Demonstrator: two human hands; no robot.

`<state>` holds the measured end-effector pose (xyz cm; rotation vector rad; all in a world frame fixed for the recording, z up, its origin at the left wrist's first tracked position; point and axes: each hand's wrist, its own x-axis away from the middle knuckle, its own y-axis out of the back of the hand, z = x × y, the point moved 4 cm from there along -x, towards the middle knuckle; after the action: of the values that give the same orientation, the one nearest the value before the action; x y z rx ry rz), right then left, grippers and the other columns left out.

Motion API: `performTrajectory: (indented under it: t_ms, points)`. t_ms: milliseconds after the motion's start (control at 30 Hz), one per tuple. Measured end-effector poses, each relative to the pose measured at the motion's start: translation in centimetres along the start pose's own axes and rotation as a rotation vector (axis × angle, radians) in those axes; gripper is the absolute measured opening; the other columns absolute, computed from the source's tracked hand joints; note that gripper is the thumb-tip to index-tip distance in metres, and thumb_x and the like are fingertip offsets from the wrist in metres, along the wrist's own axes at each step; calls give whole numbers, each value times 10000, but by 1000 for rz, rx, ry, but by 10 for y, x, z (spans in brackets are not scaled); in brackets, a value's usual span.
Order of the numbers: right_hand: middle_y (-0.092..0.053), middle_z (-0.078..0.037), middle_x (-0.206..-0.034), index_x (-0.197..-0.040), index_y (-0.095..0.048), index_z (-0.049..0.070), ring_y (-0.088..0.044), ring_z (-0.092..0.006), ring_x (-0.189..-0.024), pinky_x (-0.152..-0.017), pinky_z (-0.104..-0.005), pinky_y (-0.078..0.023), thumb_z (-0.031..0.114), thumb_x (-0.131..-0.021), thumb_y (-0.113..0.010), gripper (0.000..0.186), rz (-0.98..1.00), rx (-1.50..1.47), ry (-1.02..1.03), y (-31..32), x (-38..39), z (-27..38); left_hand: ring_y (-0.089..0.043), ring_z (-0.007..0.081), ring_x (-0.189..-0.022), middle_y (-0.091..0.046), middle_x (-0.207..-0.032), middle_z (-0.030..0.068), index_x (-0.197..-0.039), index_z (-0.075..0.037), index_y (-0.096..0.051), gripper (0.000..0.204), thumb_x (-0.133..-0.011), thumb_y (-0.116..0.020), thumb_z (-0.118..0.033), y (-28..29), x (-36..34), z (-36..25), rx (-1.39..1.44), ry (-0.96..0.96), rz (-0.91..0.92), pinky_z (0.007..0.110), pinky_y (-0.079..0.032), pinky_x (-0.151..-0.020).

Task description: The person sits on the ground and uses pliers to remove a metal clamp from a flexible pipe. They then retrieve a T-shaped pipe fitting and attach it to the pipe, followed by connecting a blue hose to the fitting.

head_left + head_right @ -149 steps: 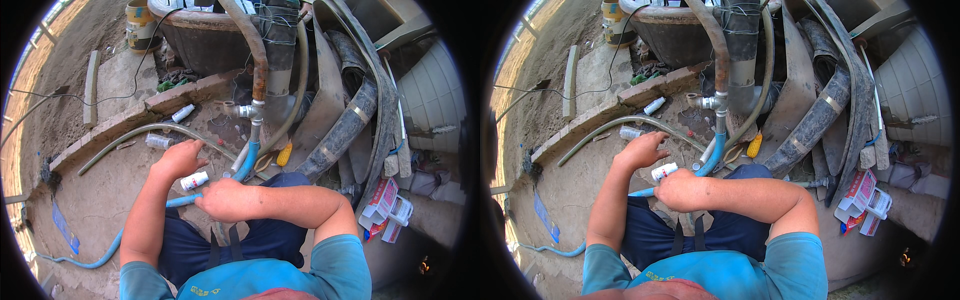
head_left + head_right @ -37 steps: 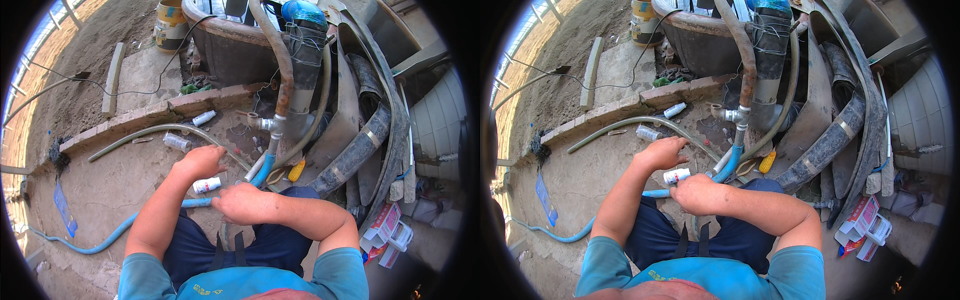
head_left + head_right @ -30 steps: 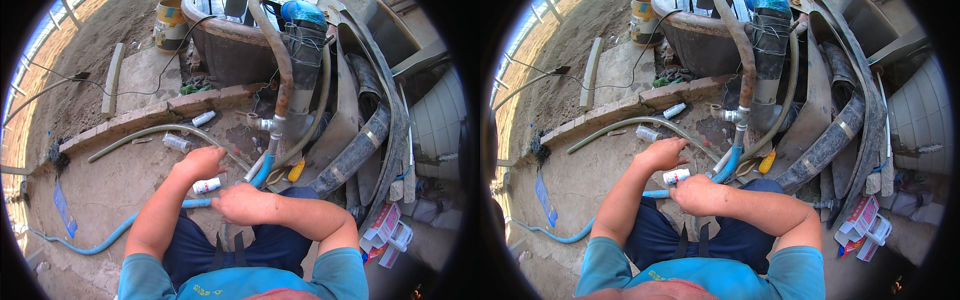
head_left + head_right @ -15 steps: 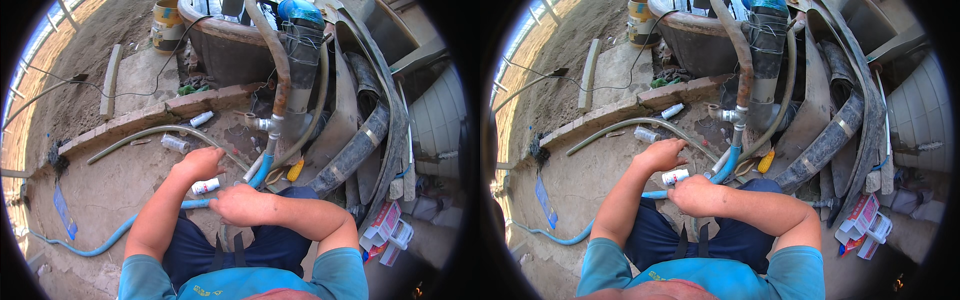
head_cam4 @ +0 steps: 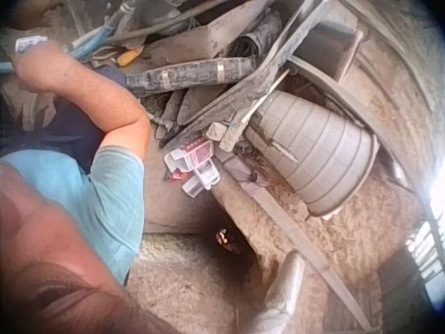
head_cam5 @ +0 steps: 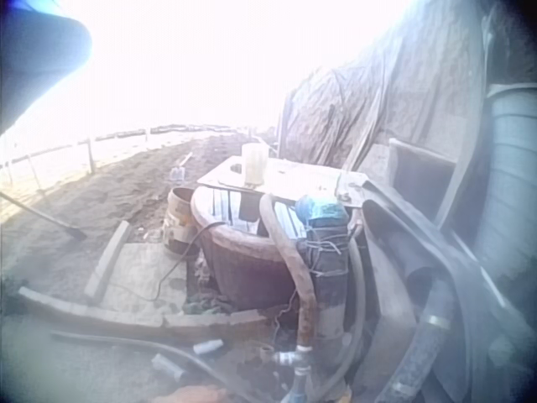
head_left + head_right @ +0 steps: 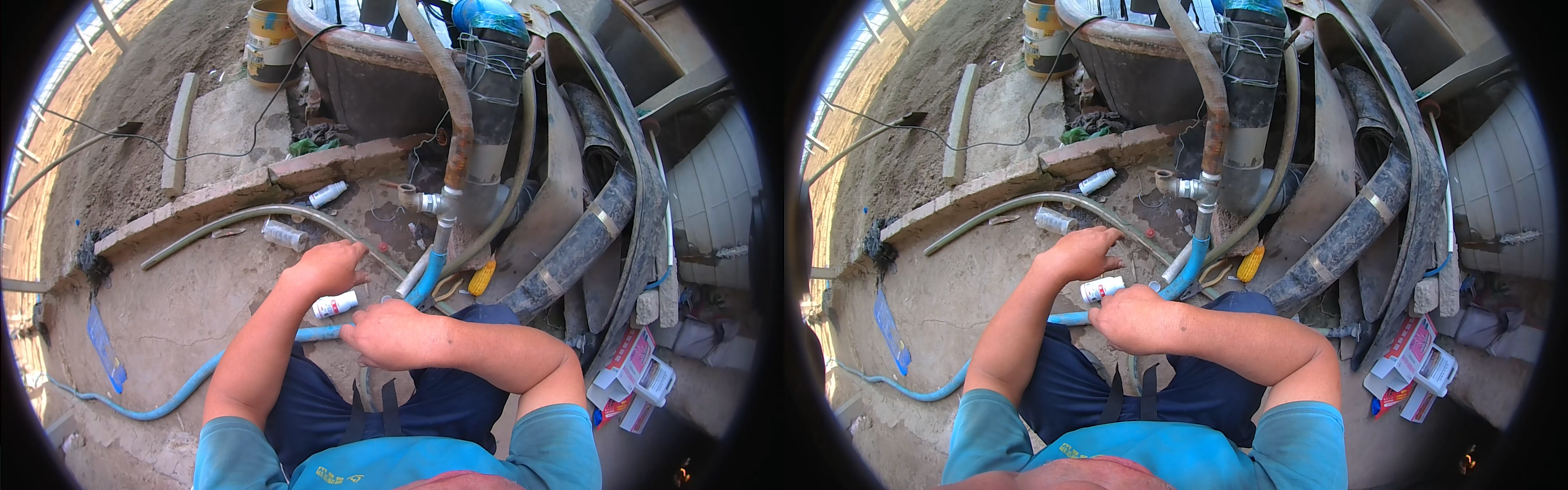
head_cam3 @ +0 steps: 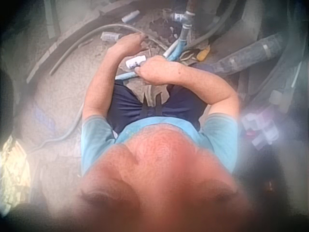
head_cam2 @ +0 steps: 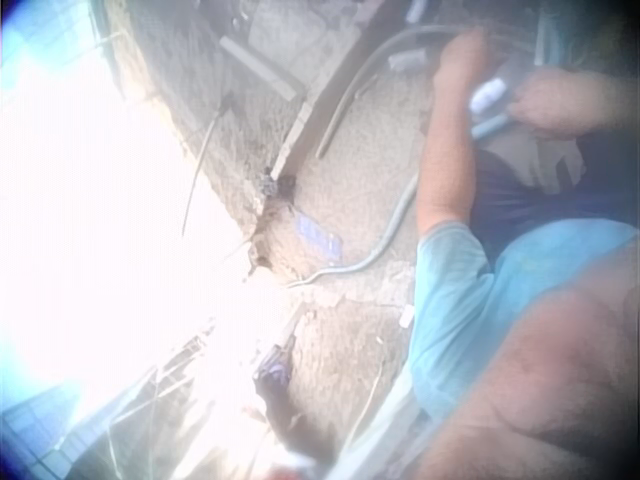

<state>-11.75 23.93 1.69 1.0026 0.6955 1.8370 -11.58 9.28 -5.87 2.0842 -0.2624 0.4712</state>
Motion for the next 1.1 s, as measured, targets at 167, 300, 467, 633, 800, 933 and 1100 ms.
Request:
performTrajectory:
  t_ms: [167,300,467,633,800,933,1100]
  points:
    - [-715,-166,-931,-1058,-646,28,-736,-359,-899,-746,-494,-587,230,-869,-711,284,20,2,-7,1,-1,0,-648,391,-1179,-677,-1256,217,-1341,-55,-609,544,-901,-754,-341,-5,-3,4,-3,-6,-2,473,-531,-988]
    - [-692,-167,-958,-1067,-629,32,-725,-369,-899,-756,-498,-582,310,-859,-773,376,38,-2,-22,0,-2,-2,-647,391,-1182,-677,-1257,218,-1342,-61,-607,542,-897,-757,-333,-2,-3,3,1,-8,-2,472,-531,-990]
    - [-688,-159,-941,-1055,-626,39,-725,-362,-884,-731,-495,-580,308,-851,-773,369,15,0,-14,-2,-1,-2,-645,391,-1183,-677,-1258,210,-1337,-74,-611,527,-896,-757,-321,-4,-3,3,8,0,-3,467,-531,-995]
    - [-731,-163,-903,-1042,-658,34,-745,-352,-888,-723,-491,-590,178,-880,-661,217,-2,8,-7,1,0,-2,-641,387,-1190,-678,-1258,205,-1334,-78,-614,517,-896,-756,-310,-5,-5,6,8,6,2,464,-526,-1005]
    - [-732,-161,-908,-1043,-661,35,-747,-346,-890,-724,-488,-591,177,-882,-660,214,-28,8,-3,0,1,-2,-630,377,-1218,-671,-1291,194,-1342,-77,-610,514,-900,-749,-299,-3,-4,4,21,22,10,456,-515,-1026]
    - [-734,-163,-917,-1043,-661,33,-747,-348,-894,-730,-488,-591,169,-884,-653,209,-28,3,0,1,1,-2,-629,376,-1221,-669,-1297,195,-1346,-73,-608,516,-902,-747,-296,-2,-3,4,34,10,6,454,-514,-1030]
    - [-737,-167,-927,-1042,-660,31,-747,-352,-904,-747,-486,-592,159,-890,-641,200,-13,-8,-7,1,0,-2,-630,377,-1220,-672,-1289,200,-1338,-60,-612,515,-900,-750,-294,-4,-4,7,27,-5,-5,454,-513,-1028]
